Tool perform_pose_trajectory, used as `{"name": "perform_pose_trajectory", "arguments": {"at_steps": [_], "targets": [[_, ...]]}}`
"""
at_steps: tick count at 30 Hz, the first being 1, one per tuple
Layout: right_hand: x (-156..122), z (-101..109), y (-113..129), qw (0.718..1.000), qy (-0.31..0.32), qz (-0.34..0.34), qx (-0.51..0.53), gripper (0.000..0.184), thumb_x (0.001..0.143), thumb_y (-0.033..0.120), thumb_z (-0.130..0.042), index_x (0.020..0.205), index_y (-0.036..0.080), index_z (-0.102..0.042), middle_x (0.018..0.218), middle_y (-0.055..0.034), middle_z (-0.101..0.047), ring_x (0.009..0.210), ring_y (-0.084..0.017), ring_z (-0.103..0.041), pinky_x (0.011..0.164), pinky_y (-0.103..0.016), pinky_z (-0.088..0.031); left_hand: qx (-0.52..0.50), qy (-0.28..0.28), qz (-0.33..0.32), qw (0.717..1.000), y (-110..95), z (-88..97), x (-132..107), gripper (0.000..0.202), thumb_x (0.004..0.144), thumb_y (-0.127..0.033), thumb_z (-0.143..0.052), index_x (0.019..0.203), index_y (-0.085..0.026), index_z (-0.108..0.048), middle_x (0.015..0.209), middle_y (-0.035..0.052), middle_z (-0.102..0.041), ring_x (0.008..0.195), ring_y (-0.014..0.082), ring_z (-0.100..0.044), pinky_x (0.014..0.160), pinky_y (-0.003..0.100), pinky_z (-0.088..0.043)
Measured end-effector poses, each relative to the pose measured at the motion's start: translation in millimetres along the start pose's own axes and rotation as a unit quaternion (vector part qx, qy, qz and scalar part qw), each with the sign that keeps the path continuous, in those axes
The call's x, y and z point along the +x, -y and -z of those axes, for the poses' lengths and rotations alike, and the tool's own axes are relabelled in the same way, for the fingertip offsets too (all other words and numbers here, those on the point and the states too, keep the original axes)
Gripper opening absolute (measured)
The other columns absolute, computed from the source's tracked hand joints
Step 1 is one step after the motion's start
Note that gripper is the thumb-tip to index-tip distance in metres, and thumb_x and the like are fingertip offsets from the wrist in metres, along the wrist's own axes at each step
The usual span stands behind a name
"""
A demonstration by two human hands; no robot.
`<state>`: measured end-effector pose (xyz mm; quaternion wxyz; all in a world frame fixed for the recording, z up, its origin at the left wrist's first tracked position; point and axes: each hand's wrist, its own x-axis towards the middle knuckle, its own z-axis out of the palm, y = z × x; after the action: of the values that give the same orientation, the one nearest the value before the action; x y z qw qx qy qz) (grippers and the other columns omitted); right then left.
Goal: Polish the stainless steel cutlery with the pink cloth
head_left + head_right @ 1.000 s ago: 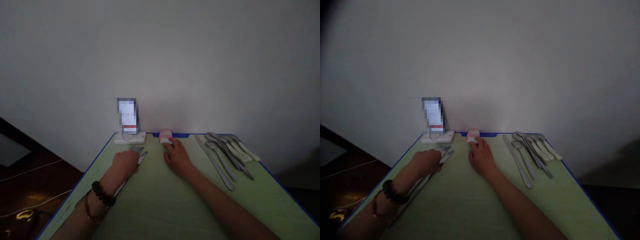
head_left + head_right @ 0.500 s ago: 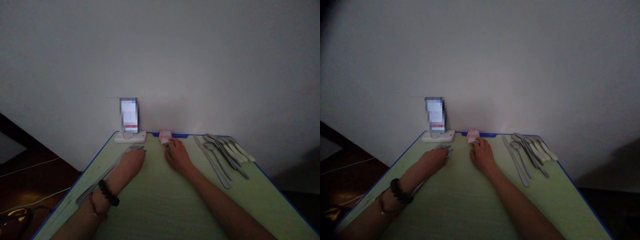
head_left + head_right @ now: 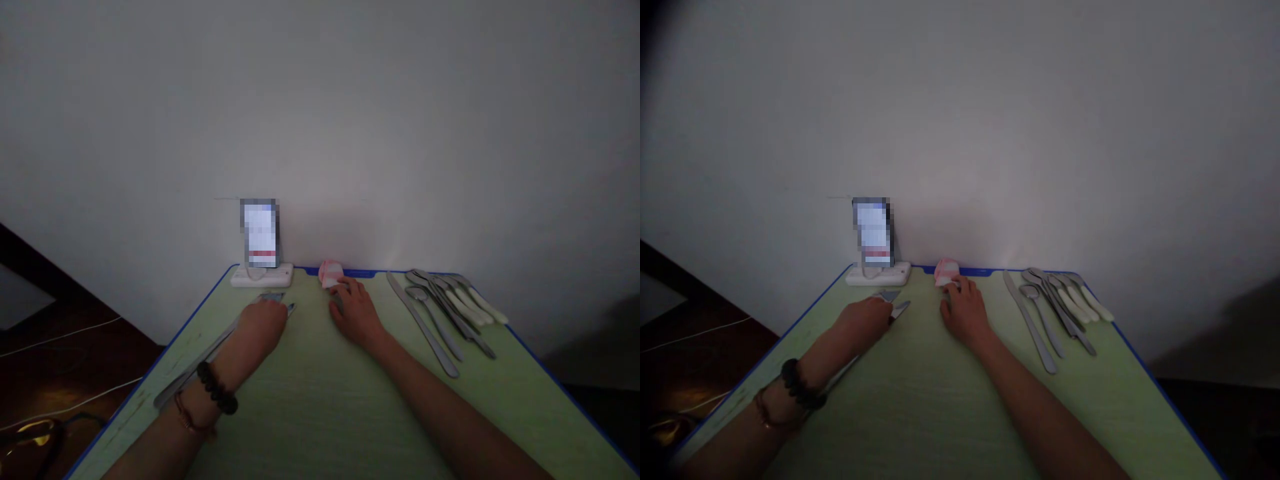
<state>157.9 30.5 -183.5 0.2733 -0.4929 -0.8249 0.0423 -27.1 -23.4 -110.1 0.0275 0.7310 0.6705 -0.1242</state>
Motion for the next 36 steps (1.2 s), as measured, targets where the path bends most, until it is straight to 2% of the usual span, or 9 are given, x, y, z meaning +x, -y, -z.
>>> {"name": "perform_pose_trajectory", "arguments": {"at_steps": [7, 15, 20, 23, 26, 28, 31, 33, 36], "targets": [[2, 1, -2, 1.000, -0.006, -0.009, 0.004, 0.020, 0.080, 0.021, -0.049, 0.099, 0.018, -0.056, 0.119, -0.0125, -0.050, 0.108, -0.025, -0.046, 0.090, -0.039, -0.039, -0.022, -0.011, -0.036, 0.999, -32, -2.0, -8, 0.027, 0.086, -0.009, -0.041, 0.094, -0.009, -0.067, 0.095, 0.0207, -0.066, 0.089, 0.0310, -0.066, 0.070, 0.038, -0.051], [16, 5, -25, 0.984, -0.069, -0.132, 0.102, 0.012, 0.079, 0.031, -0.049, 0.078, 0.019, -0.048, 0.081, -0.0046, -0.057, 0.071, -0.017, -0.053, 0.063, -0.028, -0.041, 0.016, 0.087, -0.013, 0.996, -31, 13.6, -41, 0.035, 0.079, 0.002, -0.038, 0.091, -0.005, -0.070, 0.091, 0.0251, -0.069, 0.086, 0.0357, -0.068, 0.070, 0.044, -0.051], [17, 3, -31, 0.960, -0.086, -0.183, 0.194, 0.022, 0.074, 0.038, -0.053, 0.083, 0.018, -0.049, 0.075, -0.0028, -0.058, 0.066, -0.016, -0.053, 0.060, -0.027, -0.040, -0.031, 0.062, -0.025, 0.997, -46, -3.1, -30, 0.026, 0.078, -0.006, -0.043, 0.092, -0.006, -0.066, 0.091, 0.0243, -0.068, 0.087, 0.0322, -0.067, 0.073, 0.040, -0.050], [17, 6, -39, 0.930, -0.127, -0.221, 0.264, 0.034, 0.073, 0.039, -0.053, 0.098, 0.016, -0.050, 0.087, -0.0067, -0.061, 0.072, -0.018, -0.056, 0.064, -0.029, -0.043, -0.100, 0.020, -0.052, 0.993, -51, -14.0, -17, 0.026, 0.082, -0.008, -0.039, 0.098, -0.005, -0.059, 0.087, 0.0236, -0.068, 0.083, 0.0298, -0.068, 0.071, 0.039, -0.050], [17, 11, -49, 0.897, -0.168, -0.249, 0.325, 0.044, 0.073, 0.036, -0.052, 0.111, 0.015, -0.047, 0.100, -0.0107, -0.061, 0.080, -0.020, -0.058, 0.069, -0.030, -0.046, -0.168, 0.009, -0.089, 0.982, -53, -22.2, -6, 0.027, 0.090, -0.017, -0.031, 0.105, -0.010, -0.052, 0.081, 0.0141, -0.067, 0.070, 0.0207, -0.068, 0.062, 0.030, -0.050], [16, 13, -53, 0.889, -0.162, -0.241, 0.354, 0.041, 0.073, 0.034, -0.050, 0.109, 0.014, -0.050, 0.100, -0.0098, -0.062, 0.083, -0.020, -0.059, 0.072, -0.031, -0.047, -0.339, 0.028, -0.105, 0.934, -56, -29.4, 0, 0.032, 0.095, -0.027, -0.020, 0.107, -0.015, -0.047, 0.067, 0.0017, -0.061, 0.048, 0.0114, -0.060, 0.045, 0.020, -0.044], [15, 16, -52, 0.894, -0.137, -0.226, 0.362, 0.035, 0.071, 0.033, -0.050, 0.100, 0.014, -0.054, 0.095, -0.0076, -0.064, 0.084, -0.020, -0.059, 0.075, -0.031, -0.046, -0.607, 0.028, -0.084, 0.790, -63, -42.0, 6, 0.035, 0.092, -0.039, -0.024, 0.107, -0.016, -0.046, 0.049, -0.0105, -0.037, 0.030, 0.0062, -0.035, 0.031, 0.015, -0.027], [14, 19, -48, 0.892, -0.139, -0.245, 0.353, 0.032, 0.069, 0.033, -0.052, 0.096, 0.014, -0.054, 0.093, -0.0077, -0.064, 0.082, -0.020, -0.059, 0.072, -0.031, -0.046, -0.690, 0.025, -0.066, 0.721, -65, -47.6, 7, 0.034, 0.089, -0.040, -0.031, 0.105, -0.016, -0.047, 0.048, -0.0127, -0.028, 0.029, 0.0051, -0.025, 0.030, 0.015, -0.022], [15, 23, -39, 0.880, -0.141, -0.268, 0.366, 0.033, 0.069, 0.035, -0.056, 0.095, 0.015, -0.053, 0.090, -0.0072, -0.064, 0.075, -0.019, -0.059, 0.064, -0.028, -0.045, -0.761, 0.018, -0.032, 0.648, -66, -48.6, 8, 0.031, 0.084, -0.040, -0.037, 0.100, -0.016, -0.047, 0.050, -0.0117, -0.031, 0.030, 0.0048, -0.029, 0.029, 0.016, -0.019]]}}
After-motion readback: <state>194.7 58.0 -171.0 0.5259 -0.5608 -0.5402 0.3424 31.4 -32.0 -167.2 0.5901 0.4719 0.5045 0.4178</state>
